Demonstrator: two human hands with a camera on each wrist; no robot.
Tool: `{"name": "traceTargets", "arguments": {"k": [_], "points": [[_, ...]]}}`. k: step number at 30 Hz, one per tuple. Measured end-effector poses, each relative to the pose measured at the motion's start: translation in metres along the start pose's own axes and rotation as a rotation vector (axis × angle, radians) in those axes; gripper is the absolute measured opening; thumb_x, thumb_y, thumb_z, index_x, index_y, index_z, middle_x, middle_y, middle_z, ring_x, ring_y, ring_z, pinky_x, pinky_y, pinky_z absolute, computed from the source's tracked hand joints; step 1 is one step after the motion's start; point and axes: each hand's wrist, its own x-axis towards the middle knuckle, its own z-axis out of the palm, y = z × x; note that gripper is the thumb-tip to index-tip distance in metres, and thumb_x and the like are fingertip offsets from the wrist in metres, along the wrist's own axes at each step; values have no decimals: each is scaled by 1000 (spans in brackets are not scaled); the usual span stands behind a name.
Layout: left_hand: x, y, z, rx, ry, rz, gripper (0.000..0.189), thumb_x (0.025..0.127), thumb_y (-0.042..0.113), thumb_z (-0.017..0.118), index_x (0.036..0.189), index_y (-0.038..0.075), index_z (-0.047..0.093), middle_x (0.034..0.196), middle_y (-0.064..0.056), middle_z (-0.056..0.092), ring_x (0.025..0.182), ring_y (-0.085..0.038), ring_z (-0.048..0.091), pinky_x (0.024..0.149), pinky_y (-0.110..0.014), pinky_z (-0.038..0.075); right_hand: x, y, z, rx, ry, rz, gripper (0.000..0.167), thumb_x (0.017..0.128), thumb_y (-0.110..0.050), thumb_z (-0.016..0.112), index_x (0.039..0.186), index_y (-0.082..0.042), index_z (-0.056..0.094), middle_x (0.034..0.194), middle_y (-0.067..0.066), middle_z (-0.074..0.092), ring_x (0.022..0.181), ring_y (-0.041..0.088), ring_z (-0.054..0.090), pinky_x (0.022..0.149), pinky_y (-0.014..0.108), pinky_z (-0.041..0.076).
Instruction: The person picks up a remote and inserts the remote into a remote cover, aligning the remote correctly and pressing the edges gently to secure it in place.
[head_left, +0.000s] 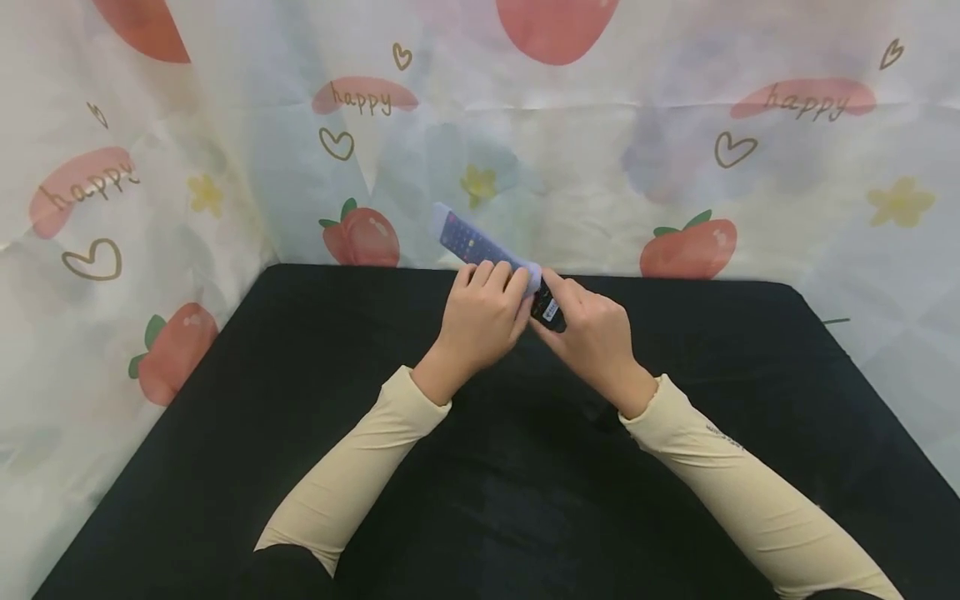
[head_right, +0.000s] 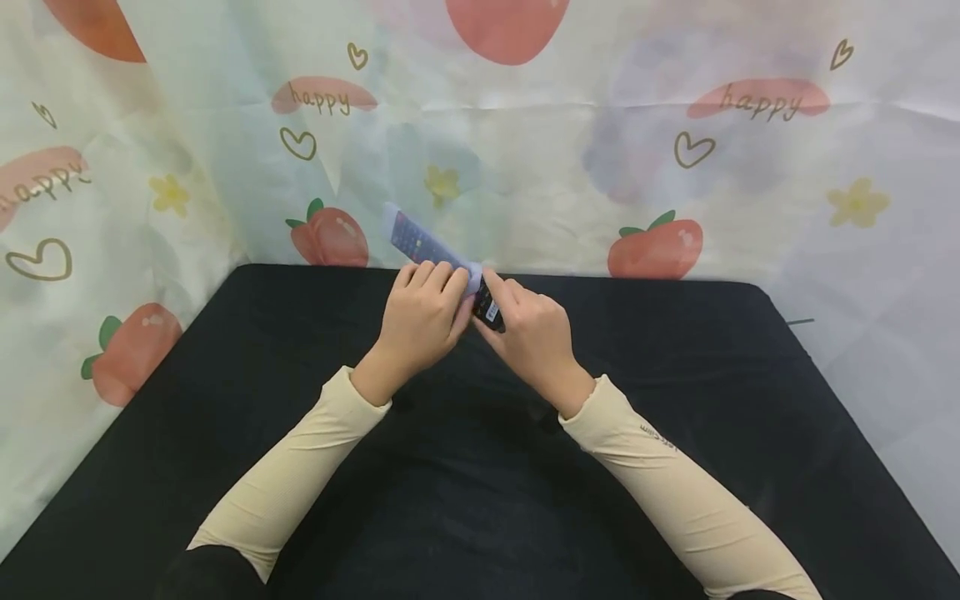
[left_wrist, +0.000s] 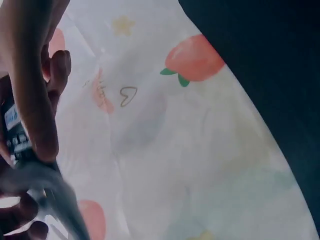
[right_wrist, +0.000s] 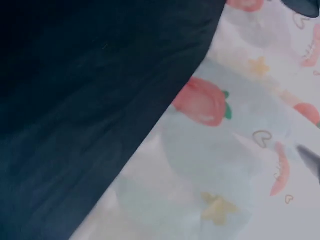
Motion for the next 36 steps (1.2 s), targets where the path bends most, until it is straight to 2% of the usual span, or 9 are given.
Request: {"name": "traceTargets", "arguments": {"k": [3,8,10,14,17,19,22,27,36], "points": [[-2,5,5,0,26,-2,11,92,19,52,95,12,60,82,-2,60,75,-18,56,73,-32,44,-3,-1,1,4,-30,-13,64,68,-20,83,119,6,55,86,18,65,53,23,58,47,33,49],[-4,8,9,18,71,-18,8,90,16,54,94,13,60,81,-2,58,73,-18,53,71,-32,43,-5,-4,-5,101,-156,1,71,71,-20,82,124,12,46,104,24,62,70,29,65,53,36,53],[-2,8,9,34,86,-19,7,91,16,53,92,14,59,79,-2,56,72,-18,52,71,-32,43,-5,-4,-8,116,-183,13,71,72,-21,80,125,12,46,105,25,63,70,28,65,53,36,53],[2,8,7,4,102,16,12,95,20,52,87,14,58,76,-1,57,70,-17,53,70,-31,43,-4,-5,-13,94,-165,20,67,73,-23,78,122,12,48,88,22,67,56,24,61,46,34,49],[4,9,5,-95,98,51,12,94,21,55,85,14,60,77,0,59,70,-16,54,72,-31,44,-3,-7,-15,95,-136,28,60,74,-23,76,117,11,50,75,18,65,49,21,55,41,31,45],[5,8,4,-164,91,72,11,93,18,55,84,14,61,77,0,60,70,-16,53,73,-30,44,-2,-9,-16,115,-124,43,57,75,-22,75,115,10,51,72,16,63,48,20,54,41,30,44],[7,8,2,-219,92,95,11,92,13,55,83,13,62,78,0,60,72,-16,53,75,-30,43,0,-12,-18,162,-115,87,52,76,-20,74,113,9,51,73,16,63,50,20,55,42,31,44],[8,10,0,-232,124,132,13,91,9,53,81,13,61,77,0,60,72,-15,52,76,-29,43,3,-14,-21,228,-117,156,50,75,-16,75,112,8,52,78,18,65,50,23,55,45,34,46],[4,14,-3,-264,156,168,13,90,8,55,78,12,59,74,0,59,69,-15,50,74,-28,42,6,-16,-21,262,-112,172,49,73,-12,74,113,7,53,83,20,66,55,25,58,50,37,48]]}}
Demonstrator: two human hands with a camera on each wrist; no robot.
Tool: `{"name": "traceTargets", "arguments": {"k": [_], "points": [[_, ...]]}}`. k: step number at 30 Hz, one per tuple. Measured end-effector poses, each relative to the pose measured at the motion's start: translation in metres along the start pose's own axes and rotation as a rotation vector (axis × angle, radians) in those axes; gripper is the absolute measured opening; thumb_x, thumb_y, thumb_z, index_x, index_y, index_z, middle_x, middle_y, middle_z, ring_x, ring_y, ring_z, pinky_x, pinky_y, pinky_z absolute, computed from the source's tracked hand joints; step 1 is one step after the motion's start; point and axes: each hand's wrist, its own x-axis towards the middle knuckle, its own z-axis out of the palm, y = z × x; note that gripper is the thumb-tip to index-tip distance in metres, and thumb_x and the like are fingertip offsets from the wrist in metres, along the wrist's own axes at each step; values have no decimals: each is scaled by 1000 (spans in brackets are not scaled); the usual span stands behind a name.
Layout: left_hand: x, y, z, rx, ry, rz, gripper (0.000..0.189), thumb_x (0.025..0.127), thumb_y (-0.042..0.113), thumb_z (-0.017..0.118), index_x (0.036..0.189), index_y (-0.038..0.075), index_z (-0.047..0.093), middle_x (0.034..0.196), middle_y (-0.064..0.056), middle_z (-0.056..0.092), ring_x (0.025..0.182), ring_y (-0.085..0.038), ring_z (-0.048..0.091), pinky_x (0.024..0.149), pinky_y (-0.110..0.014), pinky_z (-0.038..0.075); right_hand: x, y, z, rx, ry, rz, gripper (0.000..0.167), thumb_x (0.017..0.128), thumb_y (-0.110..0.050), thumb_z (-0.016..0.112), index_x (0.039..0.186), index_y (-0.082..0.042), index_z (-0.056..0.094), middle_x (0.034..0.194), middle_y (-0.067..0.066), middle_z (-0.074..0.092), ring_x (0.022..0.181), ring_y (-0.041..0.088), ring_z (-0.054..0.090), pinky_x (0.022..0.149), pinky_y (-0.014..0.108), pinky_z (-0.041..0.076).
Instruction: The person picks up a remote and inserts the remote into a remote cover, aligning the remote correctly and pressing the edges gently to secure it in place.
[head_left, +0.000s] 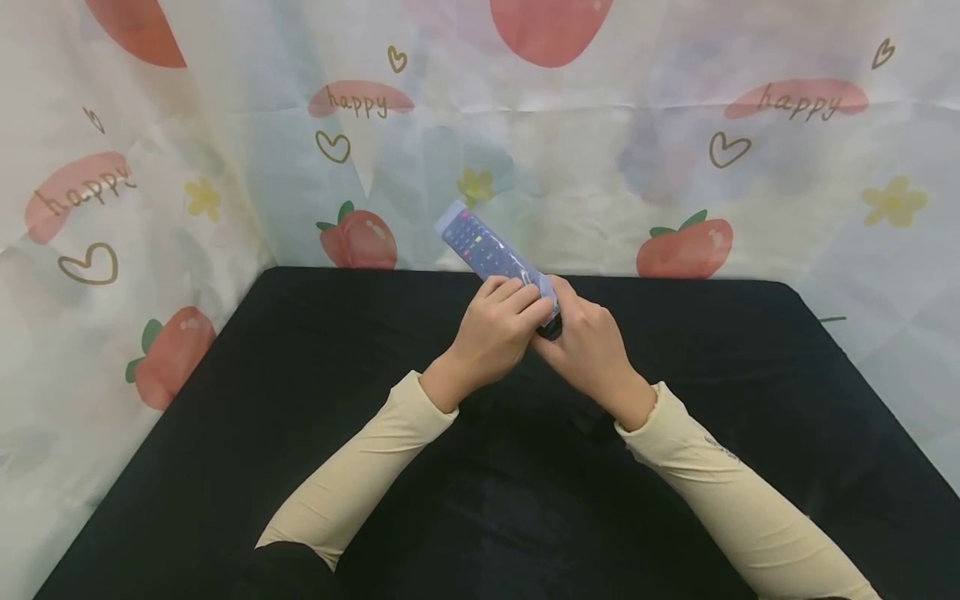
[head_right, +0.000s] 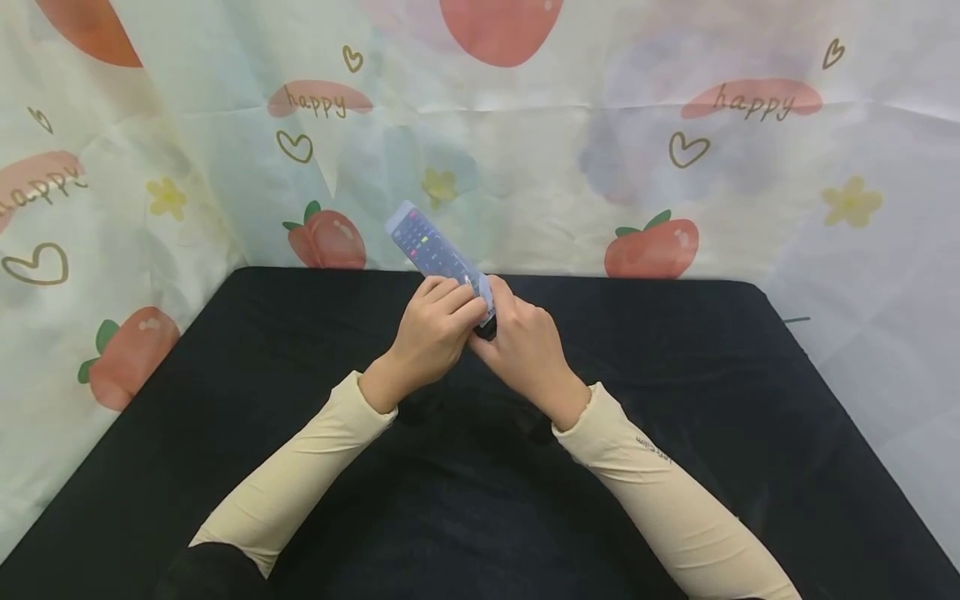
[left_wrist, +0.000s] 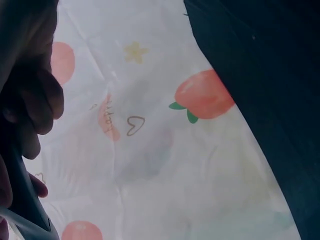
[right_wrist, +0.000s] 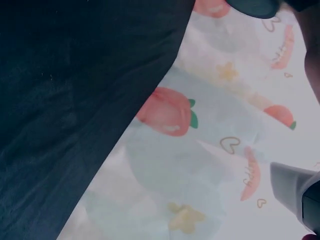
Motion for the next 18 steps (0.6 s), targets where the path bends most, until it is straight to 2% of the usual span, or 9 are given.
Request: {"name": "traceTargets", "arguments": {"k": [5,10,15,18], "points": [[2,0,-5,-23,9,7,12,90,7,56,79,11,60,75,0,59,71,-15,52,75,-28,43,2,0,0,-5,13,-7,47,73,-11,72,112,8,53,83,20,66,56,26,58,50,38,48],[5,-2,-6,20,31,-11,9,90,11,59,81,11,60,73,-1,57,69,-16,52,74,-29,43,2,2,0,-48,19,-37,51,73,-15,75,112,9,52,80,20,65,50,24,55,46,35,46],[6,-7,-10,144,12,-21,23,96,29,51,83,12,60,73,-1,56,69,-16,53,77,-32,44,4,8,-2,-128,49,-100,53,73,-20,78,108,10,52,73,19,62,44,20,48,40,32,41],[-2,-13,-12,145,-16,-48,33,98,37,45,83,11,59,75,-3,55,72,-19,54,78,-35,43,2,11,-5,-95,66,-73,54,72,-20,78,109,10,53,74,19,64,47,20,51,42,31,41]]}}
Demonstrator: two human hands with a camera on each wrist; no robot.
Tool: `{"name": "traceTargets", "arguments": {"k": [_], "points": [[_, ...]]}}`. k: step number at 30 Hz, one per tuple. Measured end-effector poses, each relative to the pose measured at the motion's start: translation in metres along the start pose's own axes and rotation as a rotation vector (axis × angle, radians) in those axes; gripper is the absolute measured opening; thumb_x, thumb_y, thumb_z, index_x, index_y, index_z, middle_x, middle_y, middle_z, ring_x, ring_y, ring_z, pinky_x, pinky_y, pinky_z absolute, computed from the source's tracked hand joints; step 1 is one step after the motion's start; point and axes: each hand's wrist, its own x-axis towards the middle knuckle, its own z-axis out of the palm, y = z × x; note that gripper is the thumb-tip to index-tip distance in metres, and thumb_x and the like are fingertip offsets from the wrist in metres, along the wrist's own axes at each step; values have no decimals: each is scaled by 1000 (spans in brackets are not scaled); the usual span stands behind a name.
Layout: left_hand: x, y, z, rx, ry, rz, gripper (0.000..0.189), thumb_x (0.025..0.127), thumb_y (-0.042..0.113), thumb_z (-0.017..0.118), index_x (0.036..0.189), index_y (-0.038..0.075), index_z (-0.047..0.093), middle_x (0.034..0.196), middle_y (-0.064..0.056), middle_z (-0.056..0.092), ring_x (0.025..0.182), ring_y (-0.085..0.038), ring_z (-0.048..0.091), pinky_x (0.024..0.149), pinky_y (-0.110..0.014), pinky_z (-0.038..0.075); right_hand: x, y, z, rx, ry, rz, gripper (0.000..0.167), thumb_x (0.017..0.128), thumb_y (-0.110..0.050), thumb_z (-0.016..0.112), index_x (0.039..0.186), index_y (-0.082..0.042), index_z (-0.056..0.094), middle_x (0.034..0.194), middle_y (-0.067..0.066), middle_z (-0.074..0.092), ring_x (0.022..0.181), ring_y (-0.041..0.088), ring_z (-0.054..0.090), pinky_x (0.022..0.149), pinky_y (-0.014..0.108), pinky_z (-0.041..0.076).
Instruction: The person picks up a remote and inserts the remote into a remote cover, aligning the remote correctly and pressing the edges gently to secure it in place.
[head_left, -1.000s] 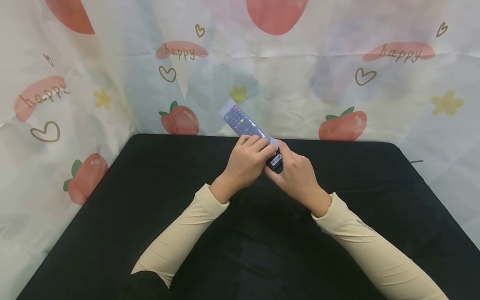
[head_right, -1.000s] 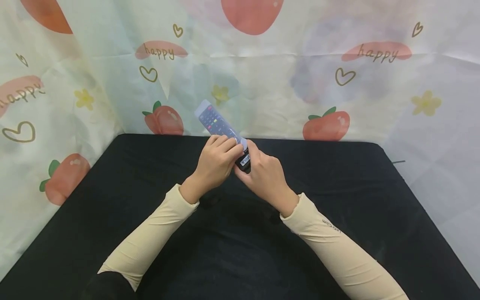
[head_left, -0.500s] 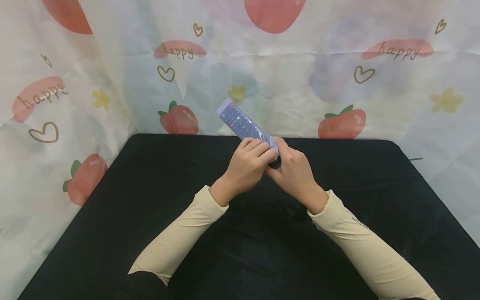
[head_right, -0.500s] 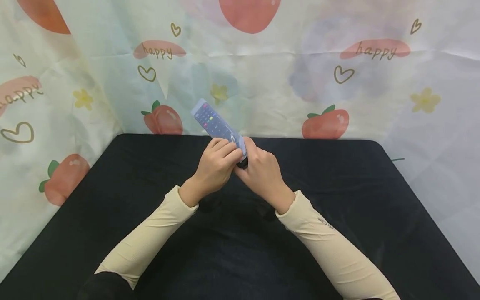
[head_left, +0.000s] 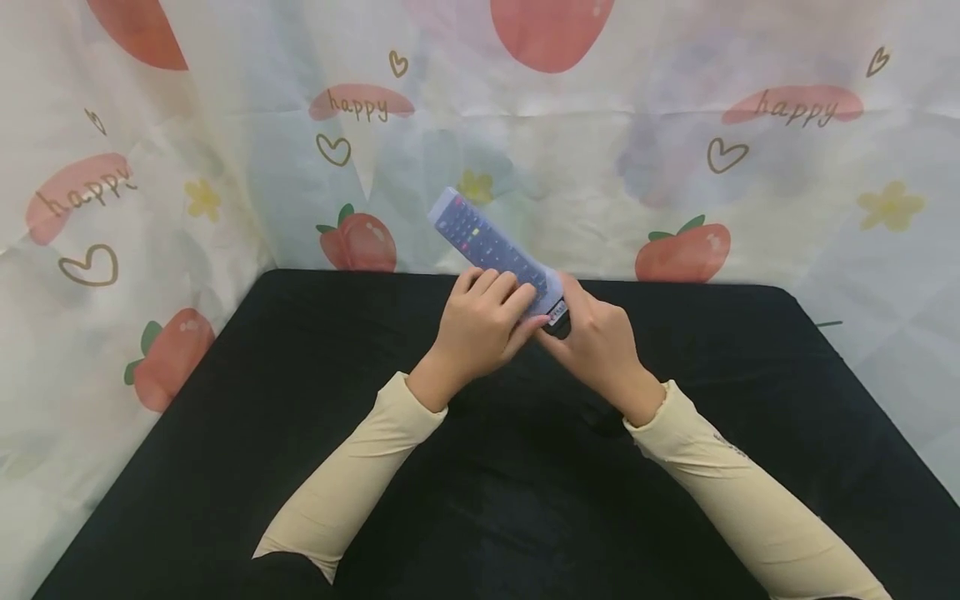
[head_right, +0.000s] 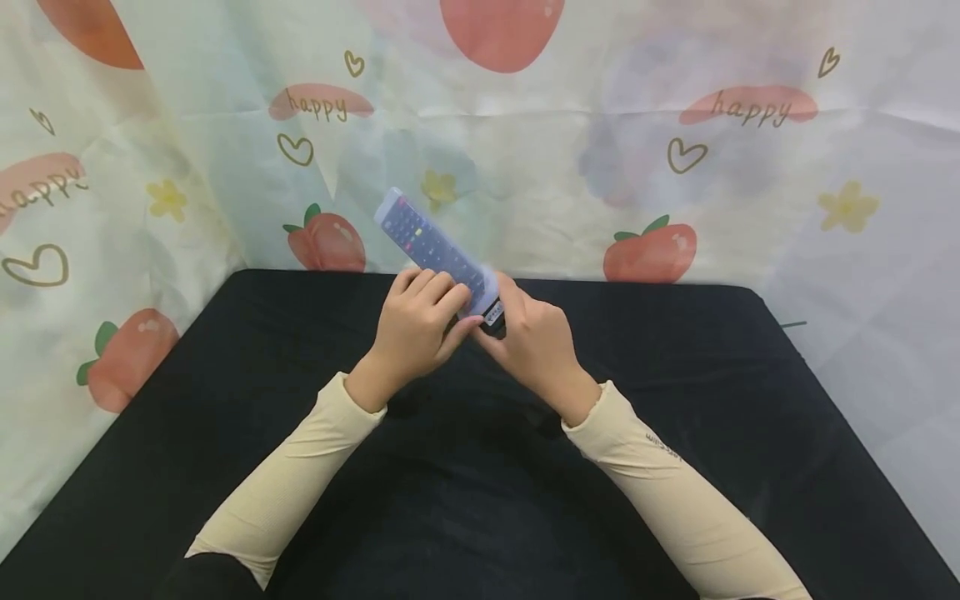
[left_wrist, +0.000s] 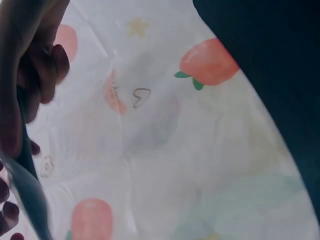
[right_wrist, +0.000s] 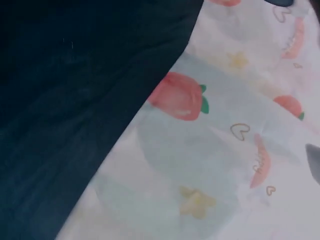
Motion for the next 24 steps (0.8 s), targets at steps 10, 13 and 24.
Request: {"name": "traceTargets", "arguments": {"k": [10,13,24], "points": [[-13,-9,8,156,13,-95,27,86,34,62,78,9,58,70,-3,58,71,-20,54,75,-35,42,0,-3,-3,430,-4,345,47,79,-9,70,119,9,52,75,14,56,54,4,43,49,16,37],[-11,-7,9,240,66,-67,32,87,39,60,76,9,58,68,-3,58,69,-19,53,74,-34,41,-1,-7,0,425,-41,342,45,80,-9,69,118,10,52,75,14,56,55,5,43,49,18,38],[-10,1,17,224,104,-72,12,74,12,63,67,9,54,60,-2,55,65,-18,53,74,-31,42,-3,-18,4,362,32,384,42,79,-13,72,110,10,55,72,13,57,54,11,45,48,18,37]]}}
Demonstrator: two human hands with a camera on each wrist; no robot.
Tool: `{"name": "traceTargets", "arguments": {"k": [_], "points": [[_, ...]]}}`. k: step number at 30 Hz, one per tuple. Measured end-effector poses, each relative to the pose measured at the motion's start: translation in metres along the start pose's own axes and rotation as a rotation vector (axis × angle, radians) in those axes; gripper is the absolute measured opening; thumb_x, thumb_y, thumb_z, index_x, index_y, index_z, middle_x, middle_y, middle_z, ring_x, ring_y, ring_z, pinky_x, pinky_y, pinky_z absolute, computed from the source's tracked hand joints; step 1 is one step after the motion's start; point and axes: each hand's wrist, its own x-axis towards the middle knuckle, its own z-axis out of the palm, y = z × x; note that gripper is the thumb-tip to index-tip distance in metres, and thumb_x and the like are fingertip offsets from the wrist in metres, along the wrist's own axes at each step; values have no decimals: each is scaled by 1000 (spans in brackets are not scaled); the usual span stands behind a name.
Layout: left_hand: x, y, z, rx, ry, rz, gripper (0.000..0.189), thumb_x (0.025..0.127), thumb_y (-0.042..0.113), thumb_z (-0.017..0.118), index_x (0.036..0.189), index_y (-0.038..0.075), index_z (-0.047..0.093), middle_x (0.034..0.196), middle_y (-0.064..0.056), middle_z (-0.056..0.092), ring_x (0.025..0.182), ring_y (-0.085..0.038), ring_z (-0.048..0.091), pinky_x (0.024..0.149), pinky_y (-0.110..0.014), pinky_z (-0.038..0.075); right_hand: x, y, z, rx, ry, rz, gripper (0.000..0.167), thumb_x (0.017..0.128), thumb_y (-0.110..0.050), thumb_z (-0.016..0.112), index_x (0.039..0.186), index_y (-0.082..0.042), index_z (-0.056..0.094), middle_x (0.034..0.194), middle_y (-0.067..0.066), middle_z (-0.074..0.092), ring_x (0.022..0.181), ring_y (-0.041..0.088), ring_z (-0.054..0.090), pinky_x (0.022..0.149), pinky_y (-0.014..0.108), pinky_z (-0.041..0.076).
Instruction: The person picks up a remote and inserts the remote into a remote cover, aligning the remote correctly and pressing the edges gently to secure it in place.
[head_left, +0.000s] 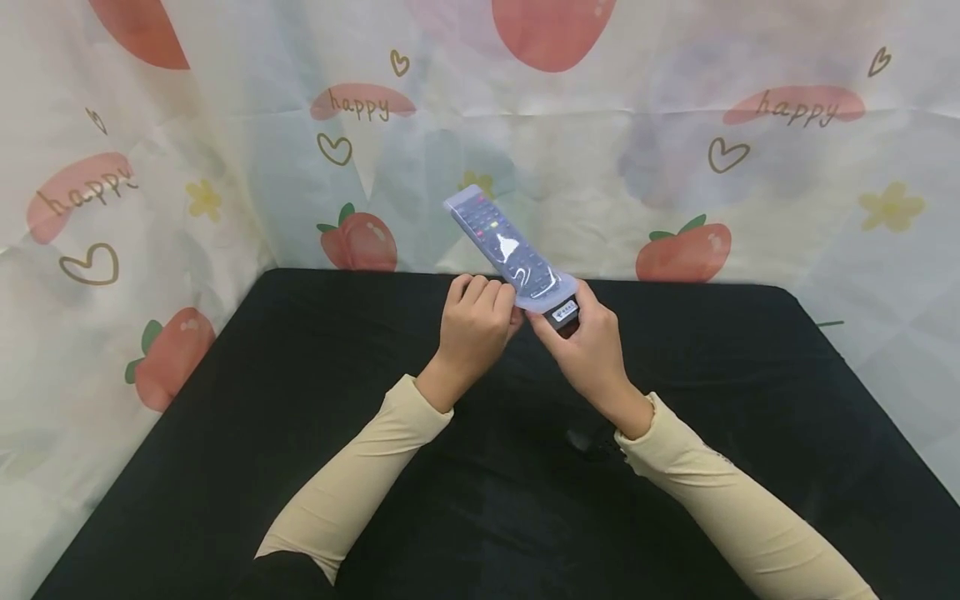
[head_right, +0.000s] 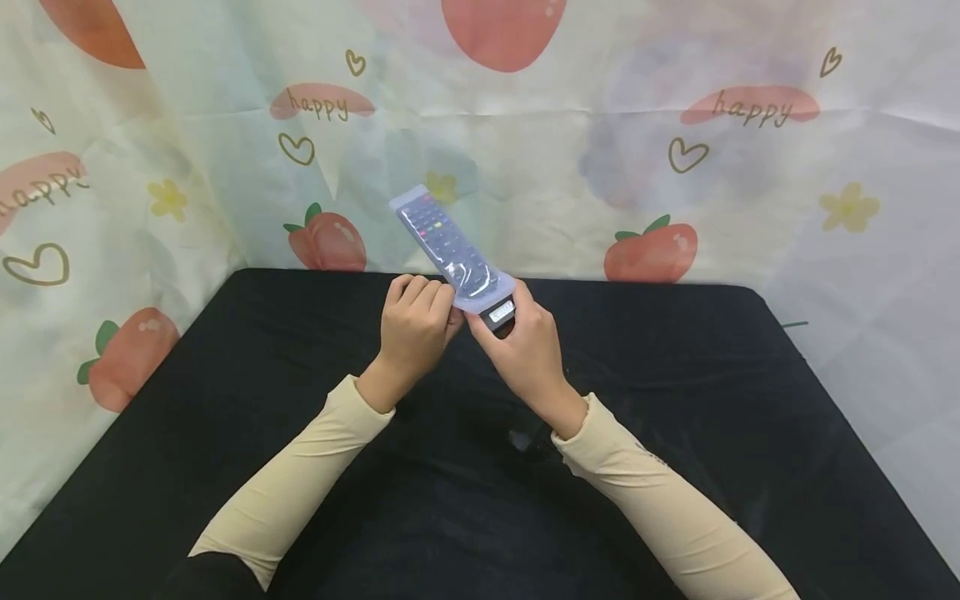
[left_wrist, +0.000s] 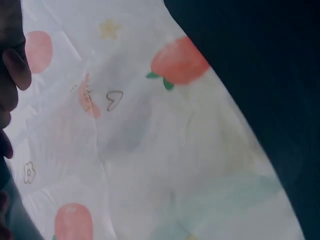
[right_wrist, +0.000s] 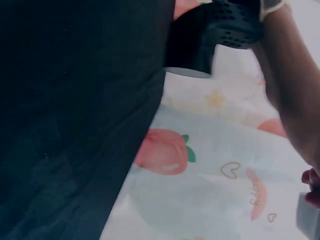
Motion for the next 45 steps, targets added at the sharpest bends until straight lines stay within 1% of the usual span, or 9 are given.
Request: {"name": "traceTargets", "arguments": {"k": [6,12,19,25,31,35,37,40,45], "points": [[-1,-4,2,-225,-28,39,8,75,6,61,71,7,54,67,-3,56,70,-18,53,77,-32,43,3,-5,-1,-33,44,-16,40,77,-11,72,108,10,57,76,16,60,56,15,47,50,22,36],[1,-10,0,-309,-32,106,8,77,5,59,71,6,54,69,-3,57,70,-19,51,76,-32,42,6,-6,-3,-2,27,-9,41,78,-9,71,111,10,57,82,18,63,58,15,48,50,19,37],[4,-18,-4,-137,-28,167,10,83,13,60,74,9,57,71,-2,57,72,-17,52,79,-33,43,12,0,-8,44,-63,-14,40,80,-9,70,113,9,56,81,16,62,56,7,46,49,16,38],[-4,-22,0,-89,97,150,30,82,25,71,94,11,49,98,-6,50,90,-21,48,85,-39,42,14,0,-24,107,-163,82,28,85,-12,62,106,6,59,74,11,58,54,4,45,49,19,39],[-6,-21,7,-4,258,134,53,74,11,75,114,20,41,121,-6,42,106,-23,42,93,-42,33,21,4,-33,493,-373,193,34,97,-21,43,84,4,61,54,-4,39,45,15,30,49,26,36],[-6,-24,5,85,260,176,55,79,13,72,123,26,42,125,-3,49,112,-19,45,95,-41,28,22,9,-36,605,-499,266,47,100,-30,35,79,1,63,52,-6,36,44,21,23,48,30,32],[-6,-26,4,75,236,200,52,81,14,70,124,26,44,124,-2,53,115,-18,49,96,-40,28,23,11,-38,545,-518,268,53,101,-35,33,78,3,63,51,-6,36,43,19,24,47,32,31],[-5,-29,1,26,164,227,46,84,11,66,125,25,48,123,-4,55,117,-18,53,95,-40,30,23,13,-42,250,-456,201,57,99,-42,36,72,2,61,50,-5,37,43,11,31,47,29,31],[-3,-39,-6,-75,-52,263,44,87,20,66,129,21,52,125,-8,56,122,-21,51,100,-42,29,20,21,-48,-303,-265,-123,32,86,-35,65,84,-4,60,58,1,47,50,9,41,50,26,35]]}}
